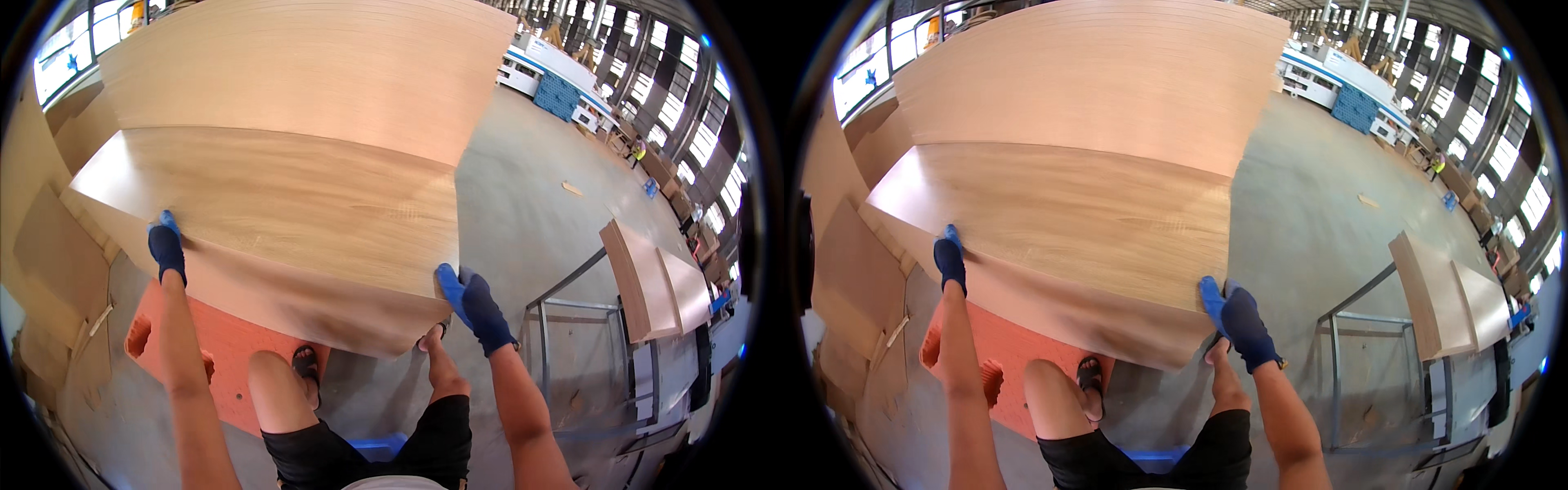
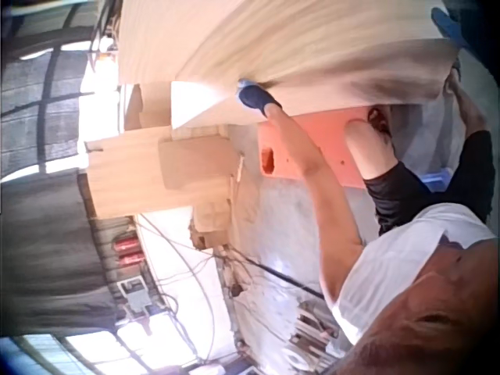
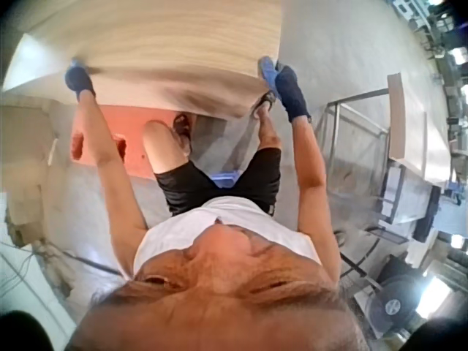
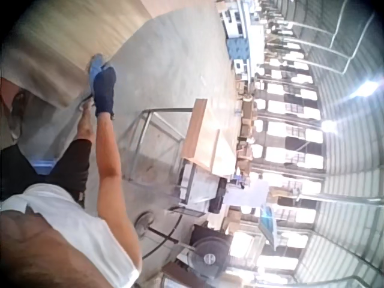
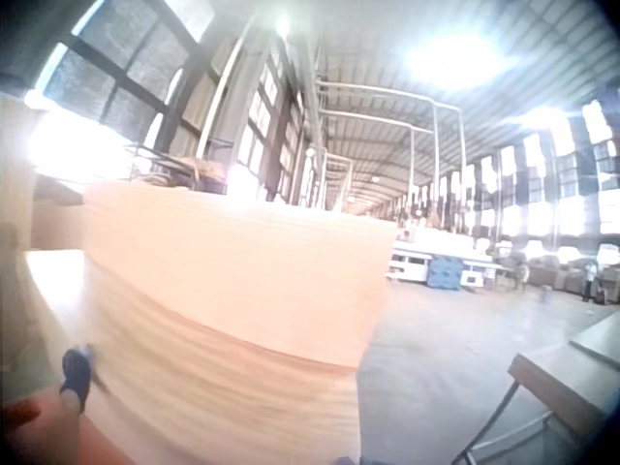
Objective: The person repeatedly picks up large, light-colored wooden panels from a stack and places them onto a metal workbench. The person wears blue gloves and flip-flops while performing this repetitive stacking task in a workshop environment.
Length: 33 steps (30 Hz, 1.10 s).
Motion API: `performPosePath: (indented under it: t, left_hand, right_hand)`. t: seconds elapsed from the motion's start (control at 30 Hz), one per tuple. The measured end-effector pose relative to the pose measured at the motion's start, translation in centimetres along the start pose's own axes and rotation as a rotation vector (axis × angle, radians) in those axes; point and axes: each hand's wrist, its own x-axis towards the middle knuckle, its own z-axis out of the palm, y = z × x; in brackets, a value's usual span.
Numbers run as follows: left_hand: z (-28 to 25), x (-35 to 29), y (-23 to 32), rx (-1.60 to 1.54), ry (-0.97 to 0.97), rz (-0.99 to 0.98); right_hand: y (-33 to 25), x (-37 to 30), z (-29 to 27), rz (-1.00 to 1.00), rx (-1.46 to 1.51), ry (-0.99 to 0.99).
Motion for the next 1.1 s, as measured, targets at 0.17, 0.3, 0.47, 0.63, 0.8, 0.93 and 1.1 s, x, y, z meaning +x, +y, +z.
performPosePath:
  t: [0.17, 0.3, 0.47, 0.63, 0.8, 0.93, 1.1]
  left_hand:
    - [0.9, 1.5, -1.6, 0.102, -0.058, 0.089]
    - [1.5, 1.5, -2.0, -0.228, -0.097, 0.028]
    - [1.9, 1.5, -1.9, -0.213, -0.005, 0.009]
    - [1.5, 1.3, -1.6, -0.242, -0.082, 0.038]
    - [0.5, 0.3, -0.7, -0.129, -0.067, 0.093]
    - [-0.7, 0.1, -0.3, -0.149, -0.134, 0.128]
    - [0.0, 0.3, -0.6, -0.388, -0.268, -0.058]
  right_hand:
    - [-1.5, -0.8, 0.6, -0.019, -0.048, 0.096]
    - [-0.9, -0.9, 0.9, -0.048, 0.018, 0.108]
    - [0.1, -0.7, 0.7, -0.121, -0.011, 0.118]
    - [0.9, -0.3, 0.5, -0.198, 0.044, 0.137]
    - [1.0, -0.6, 0.4, -0.183, 0.274, 0.107]
    - [0.6, -1.0, 0.9, -0.117, 0.127, 0.169]
    - [0.6, -0.6, 0.7, -0.101, -0.148, 0.135]
